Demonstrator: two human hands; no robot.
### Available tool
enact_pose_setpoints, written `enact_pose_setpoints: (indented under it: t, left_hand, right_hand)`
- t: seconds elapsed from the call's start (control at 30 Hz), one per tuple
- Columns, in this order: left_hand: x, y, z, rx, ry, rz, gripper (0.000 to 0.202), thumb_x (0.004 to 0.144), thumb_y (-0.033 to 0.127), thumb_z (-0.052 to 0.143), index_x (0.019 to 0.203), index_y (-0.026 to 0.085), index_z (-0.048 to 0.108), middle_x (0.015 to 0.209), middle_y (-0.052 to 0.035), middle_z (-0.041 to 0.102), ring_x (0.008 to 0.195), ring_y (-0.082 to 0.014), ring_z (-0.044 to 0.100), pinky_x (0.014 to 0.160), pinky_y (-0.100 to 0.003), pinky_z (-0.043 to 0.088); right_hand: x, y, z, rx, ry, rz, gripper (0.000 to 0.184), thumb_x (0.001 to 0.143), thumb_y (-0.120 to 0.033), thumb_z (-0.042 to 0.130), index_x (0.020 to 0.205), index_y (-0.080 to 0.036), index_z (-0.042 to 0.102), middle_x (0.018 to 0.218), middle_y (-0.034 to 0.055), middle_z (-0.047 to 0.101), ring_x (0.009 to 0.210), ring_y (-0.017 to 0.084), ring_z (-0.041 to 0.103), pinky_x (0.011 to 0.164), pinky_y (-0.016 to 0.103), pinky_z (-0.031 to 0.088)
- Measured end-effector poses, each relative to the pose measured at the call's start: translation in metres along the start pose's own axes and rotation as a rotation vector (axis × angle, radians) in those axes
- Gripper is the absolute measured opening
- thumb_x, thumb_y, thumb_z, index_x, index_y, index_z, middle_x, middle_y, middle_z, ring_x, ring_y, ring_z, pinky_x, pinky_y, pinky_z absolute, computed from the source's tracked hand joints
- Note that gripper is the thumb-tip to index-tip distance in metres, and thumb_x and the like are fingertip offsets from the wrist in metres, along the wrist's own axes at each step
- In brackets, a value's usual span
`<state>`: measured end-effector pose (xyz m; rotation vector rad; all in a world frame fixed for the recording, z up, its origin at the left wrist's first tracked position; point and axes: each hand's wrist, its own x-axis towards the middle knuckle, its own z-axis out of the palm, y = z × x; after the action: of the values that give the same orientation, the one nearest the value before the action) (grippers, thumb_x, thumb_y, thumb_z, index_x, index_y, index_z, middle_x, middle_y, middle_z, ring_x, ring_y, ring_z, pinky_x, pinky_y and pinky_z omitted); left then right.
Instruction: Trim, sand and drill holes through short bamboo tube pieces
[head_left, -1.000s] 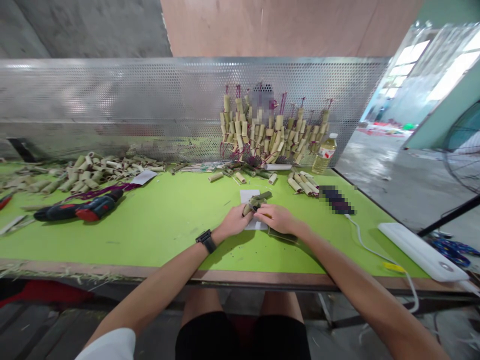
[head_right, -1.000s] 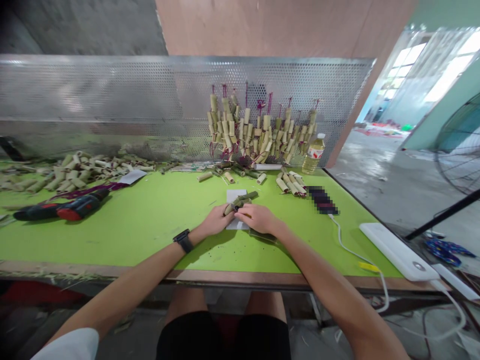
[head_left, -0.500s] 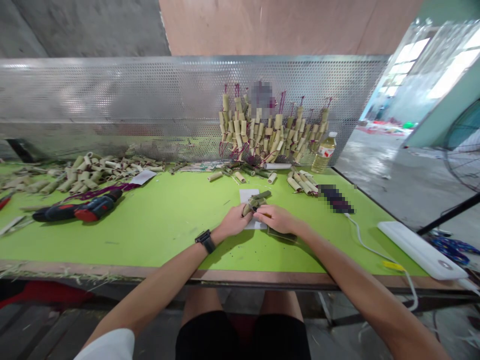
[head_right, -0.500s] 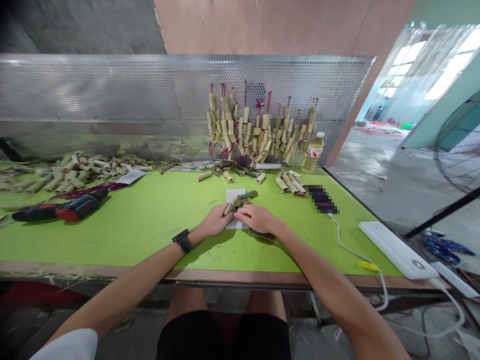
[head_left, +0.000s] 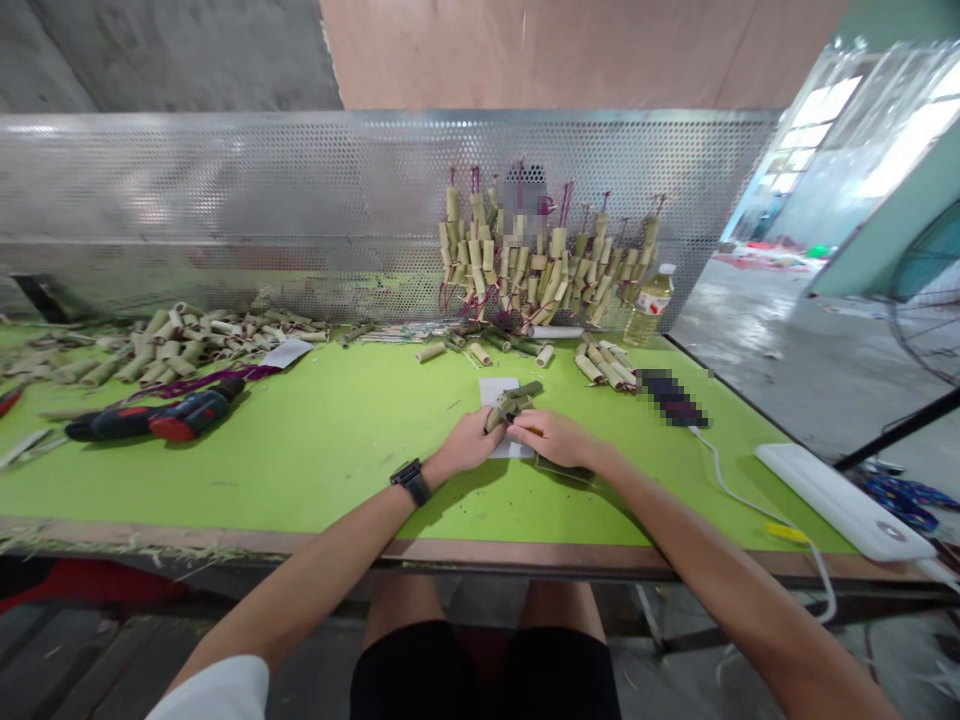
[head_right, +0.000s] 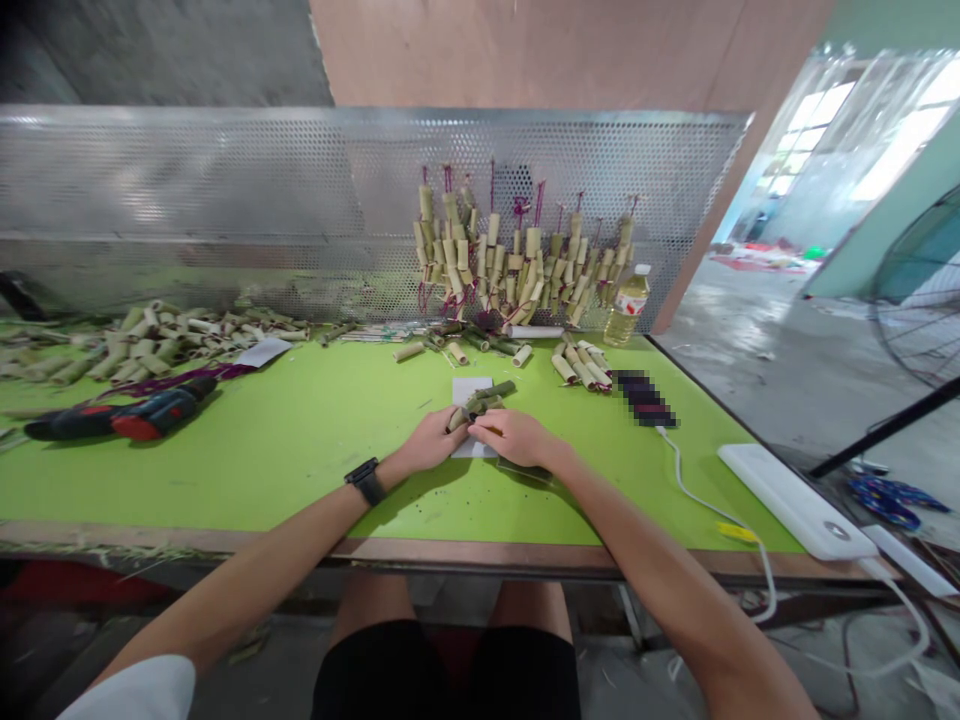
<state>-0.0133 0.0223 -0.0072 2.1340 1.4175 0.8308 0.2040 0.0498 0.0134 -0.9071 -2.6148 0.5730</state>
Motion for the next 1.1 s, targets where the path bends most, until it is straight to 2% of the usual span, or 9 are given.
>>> enact_pose_setpoints:
  t: [0.3, 0.53, 0.77, 1.1]
  left_hand:
    - [-0.0001, -0.0001, 0.0003, -0.025, 0.005, -0.004, 0.02, 0.101, 0.034, 0.051, 0.085, 0.021, 0.055, 0.088, -0.0037, 0.07, 0.079, -0.0198, 0.061, 0.073, -0.031, 0.046]
    - [-0.0001, -0.0002, 0.0001, -0.028, 0.006, 0.003, 0.02, 0.1, 0.033, 0.051, 0.085, 0.021, 0.055, 0.085, -0.0034, 0.069, 0.076, -0.0194, 0.06, 0.072, -0.031, 0.046]
    - [-0.0001, -0.0031, 0.0011, -0.009, 0.011, 0.01, 0.024, 0.101, 0.039, 0.051, 0.085, 0.022, 0.055, 0.086, -0.0033, 0.069, 0.076, -0.0199, 0.059, 0.071, -0.032, 0.044]
    - [0.0003, -0.0046, 0.0025, 0.007, 0.009, 0.004, 0.022, 0.102, 0.036, 0.052, 0.084, 0.022, 0.054, 0.086, -0.0029, 0.069, 0.076, -0.0198, 0.06, 0.07, -0.031, 0.043]
  right_hand:
    - [-0.0009, -0.0017, -0.0004, -0.112, 0.008, -0.007, 0.038, 0.114, -0.04, 0.047, 0.093, -0.019, 0.072, 0.093, 0.0065, 0.067, 0.079, 0.018, 0.056, 0.069, 0.031, 0.035]
    - [-0.0005, -0.0023, 0.0002, -0.111, 0.005, 0.007, 0.039, 0.114, -0.04, 0.048, 0.091, -0.019, 0.071, 0.092, 0.0059, 0.067, 0.081, 0.018, 0.057, 0.071, 0.03, 0.035]
    - [-0.001, -0.0026, -0.0005, -0.078, 0.001, 0.009, 0.04, 0.114, -0.041, 0.048, 0.089, -0.019, 0.07, 0.092, 0.0062, 0.067, 0.081, 0.019, 0.058, 0.071, 0.031, 0.037]
    - [-0.0012, -0.0027, -0.0003, -0.103, 0.011, 0.007, 0.039, 0.114, -0.04, 0.048, 0.09, -0.02, 0.071, 0.093, 0.006, 0.068, 0.082, 0.018, 0.057, 0.071, 0.03, 0.036]
